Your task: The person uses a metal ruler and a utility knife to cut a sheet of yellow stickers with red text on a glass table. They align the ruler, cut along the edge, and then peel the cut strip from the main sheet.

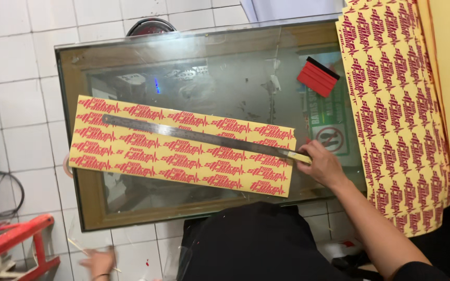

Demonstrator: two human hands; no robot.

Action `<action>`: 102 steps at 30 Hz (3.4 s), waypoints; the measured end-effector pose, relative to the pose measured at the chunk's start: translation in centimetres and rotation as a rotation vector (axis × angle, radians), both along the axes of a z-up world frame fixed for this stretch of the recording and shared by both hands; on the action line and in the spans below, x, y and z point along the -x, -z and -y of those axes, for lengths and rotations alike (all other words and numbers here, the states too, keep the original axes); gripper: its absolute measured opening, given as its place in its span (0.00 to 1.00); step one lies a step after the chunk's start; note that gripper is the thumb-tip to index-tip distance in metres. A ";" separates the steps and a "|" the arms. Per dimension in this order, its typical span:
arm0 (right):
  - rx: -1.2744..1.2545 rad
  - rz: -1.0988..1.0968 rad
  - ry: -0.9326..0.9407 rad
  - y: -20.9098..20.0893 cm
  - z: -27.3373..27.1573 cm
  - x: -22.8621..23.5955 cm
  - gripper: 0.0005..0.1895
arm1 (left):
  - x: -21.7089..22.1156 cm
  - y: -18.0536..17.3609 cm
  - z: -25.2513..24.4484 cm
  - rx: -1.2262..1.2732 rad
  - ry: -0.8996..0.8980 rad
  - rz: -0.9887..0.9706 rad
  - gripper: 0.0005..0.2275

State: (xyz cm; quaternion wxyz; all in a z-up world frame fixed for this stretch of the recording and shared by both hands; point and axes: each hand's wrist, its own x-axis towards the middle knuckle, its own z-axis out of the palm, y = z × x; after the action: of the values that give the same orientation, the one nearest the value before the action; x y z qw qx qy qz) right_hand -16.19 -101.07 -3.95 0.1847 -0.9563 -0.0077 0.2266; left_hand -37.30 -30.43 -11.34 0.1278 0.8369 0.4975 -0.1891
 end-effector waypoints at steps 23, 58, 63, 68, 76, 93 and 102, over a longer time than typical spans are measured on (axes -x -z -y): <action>-0.327 0.034 -0.283 1.0 4.7 -10.1 0.20 | -20.8 -11.6 50.2 0.180 0.667 0.746 0.29; -0.512 0.198 -0.456 1.6 4.0 -16.1 0.17 | -25.0 -4.2 56.3 -0.142 0.590 0.536 0.49; -0.527 0.178 -0.451 0.4 4.0 -16.2 0.18 | -25.1 -4.1 56.3 -0.160 0.599 0.526 0.46; -0.516 0.208 -0.503 0.0 3.6 -15.7 0.18 | -25.1 -4.5 56.4 -0.119 0.584 0.520 0.46; -0.405 0.199 -0.628 1.4 3.1 -15.4 0.19 | -25.2 -4.8 56.4 -0.131 0.581 0.531 0.45; -0.394 0.183 -0.632 0.9 3.4 -16.5 0.18 | -25.2 -5.0 56.3 -0.129 0.581 0.525 0.39; -0.435 0.187 -0.579 1.1 4.3 -17.0 0.18 | -25.2 -5.1 56.3 -0.102 0.587 0.500 0.39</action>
State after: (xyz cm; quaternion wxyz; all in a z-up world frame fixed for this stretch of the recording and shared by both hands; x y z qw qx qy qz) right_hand 0.81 -105.40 -5.03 0.3104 -0.8695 -0.3424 0.1742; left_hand -12.12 -86.68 -6.21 0.1437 0.9693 0.1989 0.0172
